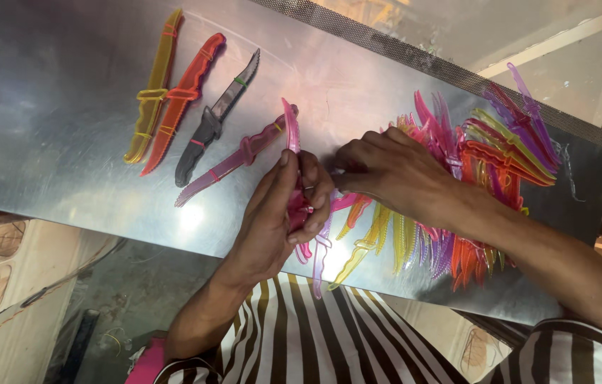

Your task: The person gathers colorful plastic knife-shaped objects and secures them with rubber bands. They then open a small box and place the bundled items inside.

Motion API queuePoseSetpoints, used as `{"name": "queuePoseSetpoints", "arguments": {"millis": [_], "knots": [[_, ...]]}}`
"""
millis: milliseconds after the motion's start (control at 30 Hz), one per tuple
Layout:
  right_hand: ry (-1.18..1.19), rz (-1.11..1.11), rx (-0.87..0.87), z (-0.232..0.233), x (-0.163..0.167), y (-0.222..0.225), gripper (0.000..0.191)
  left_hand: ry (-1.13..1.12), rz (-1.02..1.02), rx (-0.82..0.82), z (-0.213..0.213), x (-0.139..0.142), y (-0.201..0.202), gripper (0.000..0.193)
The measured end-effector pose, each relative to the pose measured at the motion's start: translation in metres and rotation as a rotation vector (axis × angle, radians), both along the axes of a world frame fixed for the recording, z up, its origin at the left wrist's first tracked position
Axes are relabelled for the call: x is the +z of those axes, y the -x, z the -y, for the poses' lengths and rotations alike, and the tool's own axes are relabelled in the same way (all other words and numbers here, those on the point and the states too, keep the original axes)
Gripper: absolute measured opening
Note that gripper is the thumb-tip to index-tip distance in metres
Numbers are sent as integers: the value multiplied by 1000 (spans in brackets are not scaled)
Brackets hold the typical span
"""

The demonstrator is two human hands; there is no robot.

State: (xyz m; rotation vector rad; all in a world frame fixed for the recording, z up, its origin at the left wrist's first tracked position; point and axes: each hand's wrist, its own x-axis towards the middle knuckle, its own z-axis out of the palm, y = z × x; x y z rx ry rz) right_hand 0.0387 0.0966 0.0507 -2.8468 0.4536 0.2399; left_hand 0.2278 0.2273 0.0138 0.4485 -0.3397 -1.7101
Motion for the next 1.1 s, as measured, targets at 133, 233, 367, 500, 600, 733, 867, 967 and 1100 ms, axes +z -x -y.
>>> {"name": "queuePoseSetpoints", "arguments": {"millis": [133,233,367,500,600,733,867,967,1100], "knots": [[-29,64,57,5,14,-9,23,-28,96,28,-2,-4,-6,39],[77,14,133,13,49,-8,26,-23,282,94,-3,-7,-11,37],[-65,31,130,15,103,1,39,44,600,76,-4,-10,-6,37],[-168,127,135,7,123,8,35,385,619,62,-2,-4,22,42],[-100,172,44,0,121,10,28,452,499,-26,-4,4,39,42],[-134,248,-106,-4,121,11,36,207,553,-164,-11,12,42,46],[-150,312,-75,-3,120,11,49,197,661,-182,-13,13,48,52],[-231,281,-136,-1,114,9,61,112,698,-204,-13,12,49,56],[-199,291,-140,-3,108,9,72,203,612,-203,-14,10,47,59]]}}
